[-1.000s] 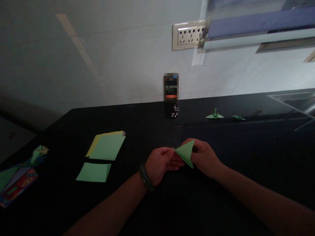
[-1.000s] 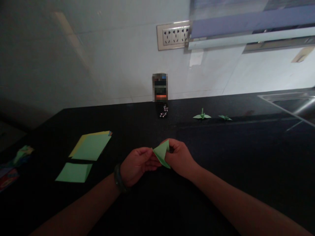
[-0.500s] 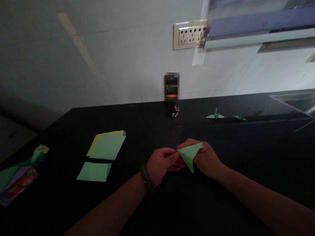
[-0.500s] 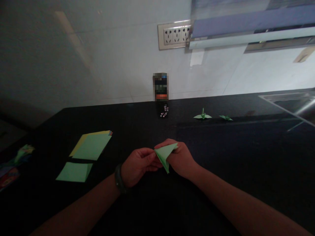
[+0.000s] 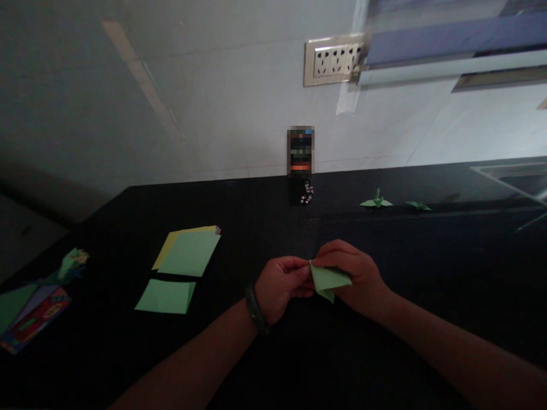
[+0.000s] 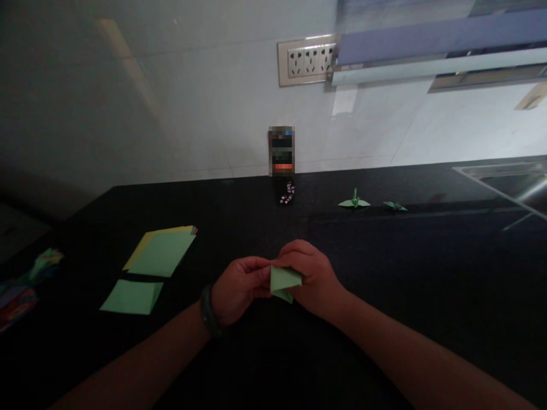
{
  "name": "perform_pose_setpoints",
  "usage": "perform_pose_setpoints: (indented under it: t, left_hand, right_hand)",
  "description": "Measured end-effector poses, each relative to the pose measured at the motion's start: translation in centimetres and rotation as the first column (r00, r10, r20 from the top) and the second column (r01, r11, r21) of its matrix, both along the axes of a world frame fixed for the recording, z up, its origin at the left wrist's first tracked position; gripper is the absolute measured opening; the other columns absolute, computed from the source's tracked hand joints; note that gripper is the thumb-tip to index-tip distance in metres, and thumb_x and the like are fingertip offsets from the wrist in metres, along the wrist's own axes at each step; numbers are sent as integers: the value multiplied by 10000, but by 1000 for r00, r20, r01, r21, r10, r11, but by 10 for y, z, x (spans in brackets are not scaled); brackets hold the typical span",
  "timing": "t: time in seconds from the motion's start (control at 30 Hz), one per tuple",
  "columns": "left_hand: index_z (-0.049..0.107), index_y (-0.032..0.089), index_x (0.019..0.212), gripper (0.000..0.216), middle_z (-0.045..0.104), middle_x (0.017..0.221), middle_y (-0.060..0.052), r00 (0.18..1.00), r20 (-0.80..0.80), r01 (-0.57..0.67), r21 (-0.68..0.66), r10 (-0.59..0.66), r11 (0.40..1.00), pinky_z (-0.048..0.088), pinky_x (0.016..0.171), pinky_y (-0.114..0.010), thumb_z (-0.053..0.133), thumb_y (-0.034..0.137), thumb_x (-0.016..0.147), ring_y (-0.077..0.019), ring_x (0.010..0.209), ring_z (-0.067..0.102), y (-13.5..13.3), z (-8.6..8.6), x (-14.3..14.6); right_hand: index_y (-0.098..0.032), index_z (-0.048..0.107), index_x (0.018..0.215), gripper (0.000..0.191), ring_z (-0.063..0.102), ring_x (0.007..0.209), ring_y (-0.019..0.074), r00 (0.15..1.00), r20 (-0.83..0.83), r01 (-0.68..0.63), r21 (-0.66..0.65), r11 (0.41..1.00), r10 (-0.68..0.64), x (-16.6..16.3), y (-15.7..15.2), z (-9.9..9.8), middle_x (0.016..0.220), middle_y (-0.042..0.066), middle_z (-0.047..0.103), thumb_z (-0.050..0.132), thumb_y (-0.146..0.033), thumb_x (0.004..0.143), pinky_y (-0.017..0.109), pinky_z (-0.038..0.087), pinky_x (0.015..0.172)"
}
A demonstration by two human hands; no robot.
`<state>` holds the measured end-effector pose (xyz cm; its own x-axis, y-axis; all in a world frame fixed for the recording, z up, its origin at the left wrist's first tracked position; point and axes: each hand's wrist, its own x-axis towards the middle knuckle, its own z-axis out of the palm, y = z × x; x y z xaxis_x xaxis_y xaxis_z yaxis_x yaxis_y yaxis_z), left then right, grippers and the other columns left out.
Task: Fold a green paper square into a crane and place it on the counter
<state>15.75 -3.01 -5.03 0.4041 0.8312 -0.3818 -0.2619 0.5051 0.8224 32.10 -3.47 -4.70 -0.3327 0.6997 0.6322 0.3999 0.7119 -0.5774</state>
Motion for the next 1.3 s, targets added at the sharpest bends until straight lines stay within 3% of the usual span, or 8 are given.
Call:
perform_pose_setpoints:
  t: [0.23, 0.6, 0.73, 0.8, 0.87, 0.97, 1.13, 1.3]
  left_hand:
    - [642, 95, 750, 227, 646, 615, -31, 994, 76, -75, -20, 77, 997, 483, 538, -240, 737, 225, 590, -112, 535, 593, 1, 1, -3]
    - [607, 100, 719, 225, 608, 602, -6, 982, 92, -165, -34, 168, 986, 459, 515, -230, 730, 249, 604, -94, 506, 554, 4, 7, -4]
    - [596, 111, 706, 255, 593, 590, 9, 973, 65, -222, -15, 222, 975, 440, 494, -223, 758, 248, 565, -90, 497, 538, 4, 8, -4]
    - [597, 116, 692, 258, 592, 583, 13, 959, 71, -277, 10, 276, 961, 433, 492, -217, 766, 253, 554, -87, 502, 536, 4, 8, -3]
    - [603, 116, 684, 256, 598, 587, 11, 944, 81, -325, 45, 320, 945, 440, 507, -219, 769, 258, 550, -90, 519, 542, 5, 7, -3]
    - [614, 115, 683, 233, 611, 602, 9, 927, 100, -371, 101, 361, 923, 462, 554, -227, 761, 255, 568, -93, 557, 557, 5, 3, -2]
    - [615, 130, 679, 190, 624, 612, 17, 937, -11, -337, 229, 348, 913, 482, 595, -236, 729, 267, 612, -93, 572, 577, 5, 3, -3]
    - [595, 122, 653, 154, 625, 566, -1, 974, -196, -62, 238, 110, 969, 451, 552, -212, 702, 231, 635, -90, 527, 576, -1, 7, -2]
  right_hand:
    - [-159, 613, 977, 255, 538, 765, 179, 971, 238, -17, 208, 978, -34, 4, 0, 0, 869, 88, 576, 558, -128, 730, 318, 465, 629]
    - [-142, 593, 1093, 526, 501, 863, 244, 886, 463, -52, 155, 987, -26, 0, -3, 11, 991, 130, 538, 583, -511, 718, 397, 443, 717]
    - [-180, 569, 1099, 424, 506, 930, 239, 959, 282, -29, 30, 999, 19, -2, -6, 8, 1036, 116, 523, 589, -410, 743, 387, 453, 758]
    - [-187, 512, 1129, 450, 520, 930, 224, 992, 105, 77, -126, 989, -64, -5, -8, 6, 1062, 117, 514, 618, -345, 722, 345, 479, 706]
    - [-177, 479, 1116, 506, 550, 837, 201, 987, 1, 149, -365, 919, -160, -8, -8, 4, 1000, 105, 548, 660, -337, 671, 296, 486, 602]
    - [-158, 572, 868, 280, 538, 632, 146, 993, 30, 108, -637, 763, -116, -11, -6, 3, 735, 36, 588, 648, -343, 673, 251, 442, 511]
    - [-157, 575, 698, 109, 470, 513, 88, 982, -99, 36, -742, 669, -162, -9, 0, 6, 603, -16, 548, 582, -265, 707, 217, 385, 473]
    - [-168, 549, 735, 189, 486, 513, 87, 904, -315, -52, -751, 658, -288, -5, 4, 8, 618, -24, 543, 586, -353, 721, 220, 409, 480]
